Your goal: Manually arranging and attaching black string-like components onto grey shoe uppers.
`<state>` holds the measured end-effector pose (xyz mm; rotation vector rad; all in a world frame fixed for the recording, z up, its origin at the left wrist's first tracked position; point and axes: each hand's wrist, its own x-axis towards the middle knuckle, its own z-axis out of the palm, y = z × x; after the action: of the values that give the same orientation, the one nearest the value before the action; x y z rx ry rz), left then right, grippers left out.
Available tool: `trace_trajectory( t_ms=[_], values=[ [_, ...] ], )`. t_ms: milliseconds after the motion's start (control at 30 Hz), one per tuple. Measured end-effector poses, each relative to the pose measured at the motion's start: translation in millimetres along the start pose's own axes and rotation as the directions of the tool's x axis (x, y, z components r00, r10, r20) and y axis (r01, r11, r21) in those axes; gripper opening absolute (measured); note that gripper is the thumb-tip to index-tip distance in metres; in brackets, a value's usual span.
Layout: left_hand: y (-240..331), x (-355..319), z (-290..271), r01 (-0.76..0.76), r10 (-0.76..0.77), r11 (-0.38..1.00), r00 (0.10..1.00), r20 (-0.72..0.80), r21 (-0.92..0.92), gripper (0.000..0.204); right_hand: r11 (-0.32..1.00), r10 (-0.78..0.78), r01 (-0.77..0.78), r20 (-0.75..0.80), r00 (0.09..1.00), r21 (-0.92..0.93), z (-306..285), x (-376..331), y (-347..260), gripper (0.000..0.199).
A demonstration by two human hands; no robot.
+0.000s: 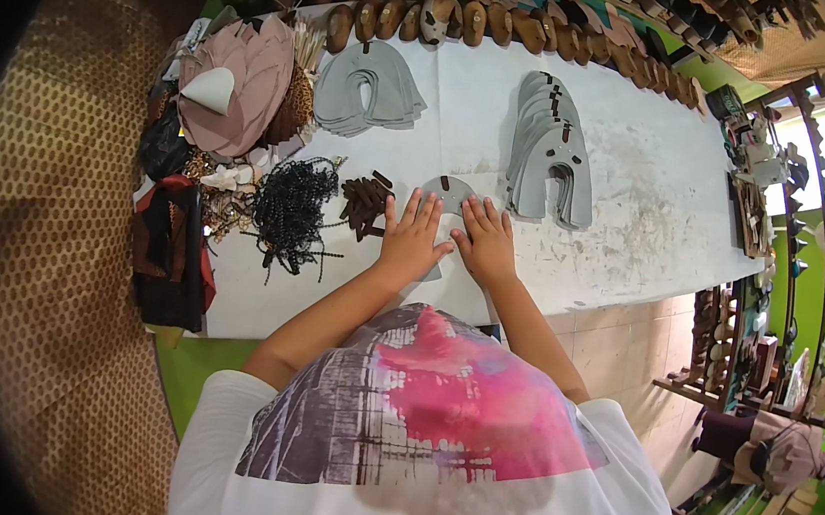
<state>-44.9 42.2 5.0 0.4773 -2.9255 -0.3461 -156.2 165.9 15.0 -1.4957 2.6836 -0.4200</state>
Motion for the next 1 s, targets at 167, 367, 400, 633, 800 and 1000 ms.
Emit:
trace_trajectory(
  t_ms=[167, 367, 400, 633, 800, 1000],
  values=[
    [3, 1, 0, 0.015, -0.015, 1.000, 1.000, 0.010, 0.013, 0.073, 0.999, 0.016, -0.016, -0.006, 1.000, 0.030, -2, -1, 1, 0.050],
    [3, -3, 6, 0.034, -0.034, 0.999, 0.999, -0.029, 0.015, 0.073, 1.000, -0.003, 0.003, 0.000, 1.000, 0.015, -2, 0, 1, 0.049],
    [4, -3, 5, 0.034, -0.034, 0.999, 0.999, -0.032, 0.013, 0.073, 1.000, -0.004, 0.004, -0.001, 1.000, 0.012, -2, -1, 1, 0.049],
    [9, -1, -3, 0.082, -0.082, 0.997, 0.997, -0.005, 0.004, 0.069, 1.000, -0.022, 0.022, -0.009, 1.000, -0.006, 0, -1, 3, 0.048],
    [22, -2, 4, 0.180, -0.180, 0.984, 0.984, 0.003, 0.013, 0.066, 0.999, -0.049, 0.049, 0.039, 0.998, -0.009, -6, 2, 6, 0.048],
    [31, 3, 2, 0.242, -0.243, 0.970, 0.970, 0.024, 0.029, 0.069, 0.989, -0.148, 0.147, -0.049, 0.988, -0.019, 2, 3, 19, 0.048]
  ],
)
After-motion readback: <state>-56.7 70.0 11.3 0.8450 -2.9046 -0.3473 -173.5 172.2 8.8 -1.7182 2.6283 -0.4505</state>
